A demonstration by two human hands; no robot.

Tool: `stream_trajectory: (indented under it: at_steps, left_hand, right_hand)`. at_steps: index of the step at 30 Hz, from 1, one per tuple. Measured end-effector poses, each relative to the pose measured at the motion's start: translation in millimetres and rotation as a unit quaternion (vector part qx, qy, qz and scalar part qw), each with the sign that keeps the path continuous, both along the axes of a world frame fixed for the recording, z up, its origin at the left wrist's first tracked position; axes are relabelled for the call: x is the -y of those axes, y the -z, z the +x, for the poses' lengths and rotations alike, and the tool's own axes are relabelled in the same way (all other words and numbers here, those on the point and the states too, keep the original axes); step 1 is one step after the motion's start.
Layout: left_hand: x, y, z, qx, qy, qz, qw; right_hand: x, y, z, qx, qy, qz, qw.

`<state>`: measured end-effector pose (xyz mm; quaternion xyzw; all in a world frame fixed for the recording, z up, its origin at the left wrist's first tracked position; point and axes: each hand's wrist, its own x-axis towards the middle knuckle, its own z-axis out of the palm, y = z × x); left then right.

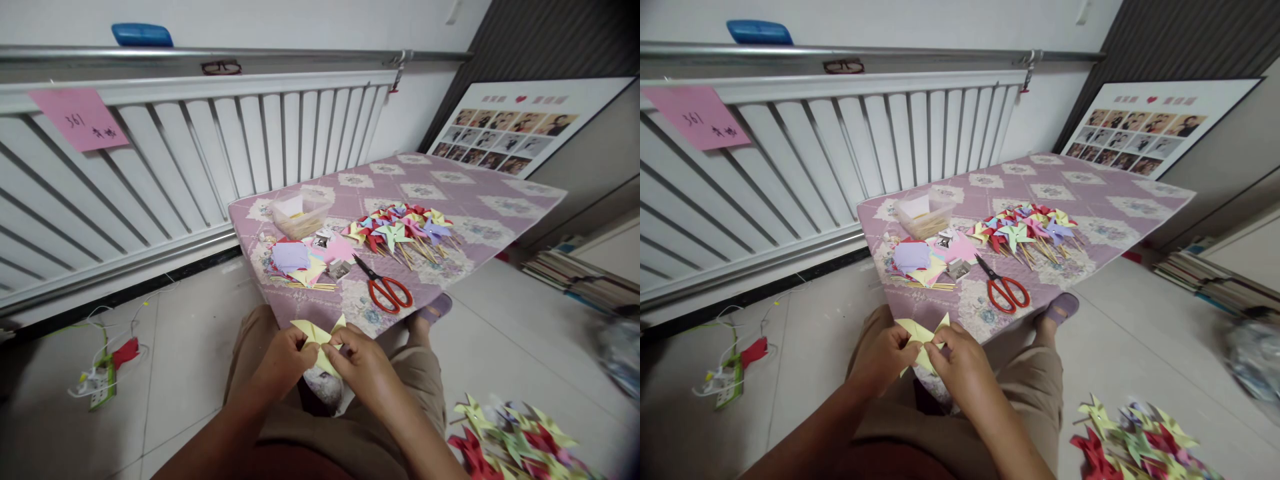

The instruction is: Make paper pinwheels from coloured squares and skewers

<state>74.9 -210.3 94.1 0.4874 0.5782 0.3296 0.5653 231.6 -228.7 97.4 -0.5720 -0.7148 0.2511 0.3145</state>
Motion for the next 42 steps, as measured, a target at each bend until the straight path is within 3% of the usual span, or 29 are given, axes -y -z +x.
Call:
stream_trajectory:
  at_steps: [8,15,22,26,33,38,42]
  left_hand:
    - [0.6,-1.1,1.8,-0.007,0.024,0.007,1.0]
    - [0.7,1.4,2.2,0.0,0.019,-0.011,1.0]
    - [1.0,4.6,3.1,0.062,0.019,-0.025,0.998]
    - [1.1,6.5,2.8,0.093,0.033,-0.043,0.994]
    - [0.8,22.5,1.2,0.161,0.044,-0.058,0.984]
    - [-1.0,17.9,1.5,0.268,0.041,-0.121,0.955]
    - [-2.5,16.6,1.7,0.269,0.051,-0.122,0.954]
  right_hand:
    - [1.0,4.3,-3.2,-0.029,0.047,0.018,0.998]
    - [0.7,12.8,-10.7,-0.15,0.111,-0.071,0.98]
    - [0.2,14.6,-13.8,-0.251,0.088,-0.12,0.957]
    - [-0.4,17.1,-12.1,-0.25,0.08,-0.116,0.958]
    - [-2.0,23.3,-10.6,-0.263,0.067,-0.126,0.954]
    - [-3.5,27.8,-8.3,-0.287,0.061,-0.155,0.943]
    - [-4.8,31.4,-8.0,-0.306,0.06,-0.172,0.934]
